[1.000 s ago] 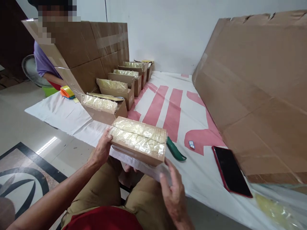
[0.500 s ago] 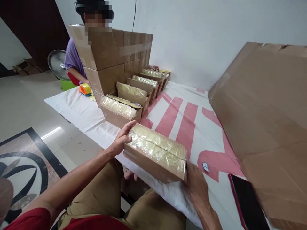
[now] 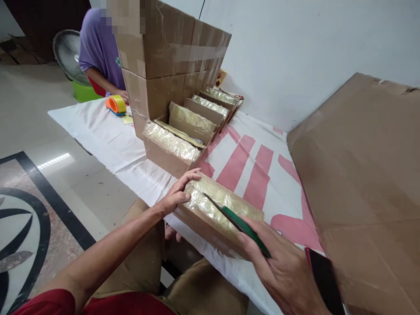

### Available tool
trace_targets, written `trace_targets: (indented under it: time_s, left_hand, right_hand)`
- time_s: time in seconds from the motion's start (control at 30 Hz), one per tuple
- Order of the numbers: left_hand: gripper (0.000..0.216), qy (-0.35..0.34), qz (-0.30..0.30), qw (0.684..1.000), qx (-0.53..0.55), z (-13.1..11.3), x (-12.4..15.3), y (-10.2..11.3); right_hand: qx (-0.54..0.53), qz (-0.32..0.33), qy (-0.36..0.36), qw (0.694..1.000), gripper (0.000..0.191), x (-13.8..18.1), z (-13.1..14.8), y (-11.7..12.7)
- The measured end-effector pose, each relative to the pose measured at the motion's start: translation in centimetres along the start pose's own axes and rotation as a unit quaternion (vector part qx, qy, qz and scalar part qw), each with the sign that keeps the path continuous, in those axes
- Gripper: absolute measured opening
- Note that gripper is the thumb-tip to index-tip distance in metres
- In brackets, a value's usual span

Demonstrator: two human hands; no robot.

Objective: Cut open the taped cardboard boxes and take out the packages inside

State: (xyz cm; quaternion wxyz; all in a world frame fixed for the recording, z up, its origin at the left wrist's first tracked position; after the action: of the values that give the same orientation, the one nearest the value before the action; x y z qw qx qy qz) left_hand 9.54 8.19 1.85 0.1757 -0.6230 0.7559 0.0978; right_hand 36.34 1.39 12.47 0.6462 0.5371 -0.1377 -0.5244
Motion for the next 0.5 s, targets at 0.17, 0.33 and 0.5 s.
trace_targets:
  time_s: [0.17, 0.33, 0.5]
  left_hand:
    - [0.072, -0.002, 0.008, 1.000, 0.001, 0.1, 0.1, 0.0]
    - [0.071, -0.012, 0.002, 1.000, 0.014, 0.4, 0.0, 0.1]
    - [0.068, -0.023, -0.002, 1.000, 0.012, 0.7, 0.0, 0.1]
  right_hand:
    - [0.001, 0.069, 0.072, 0.995, 0.031, -5.2, 4.0, -1.8]
    - [0.016, 0.097, 0.078, 0.992, 0.033, -5.8, 2.6, -2.5]
    - [0.045, 0.094, 0.101, 0.989, 0.034, -5.7, 2.9, -3.0]
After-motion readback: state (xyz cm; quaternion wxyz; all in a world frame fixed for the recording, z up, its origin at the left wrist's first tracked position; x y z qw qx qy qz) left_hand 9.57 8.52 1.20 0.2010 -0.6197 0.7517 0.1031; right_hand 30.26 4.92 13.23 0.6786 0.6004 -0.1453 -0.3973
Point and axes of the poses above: each hand's wrist, its own x-axis away from the middle knuckle, its own y-axis out of the back of the hand, z = x × y, the point moved 4 cm from there along -x, towards the middle knuckle, and after that the axes turned 8 degrees about -x, right-handed, at the moved point
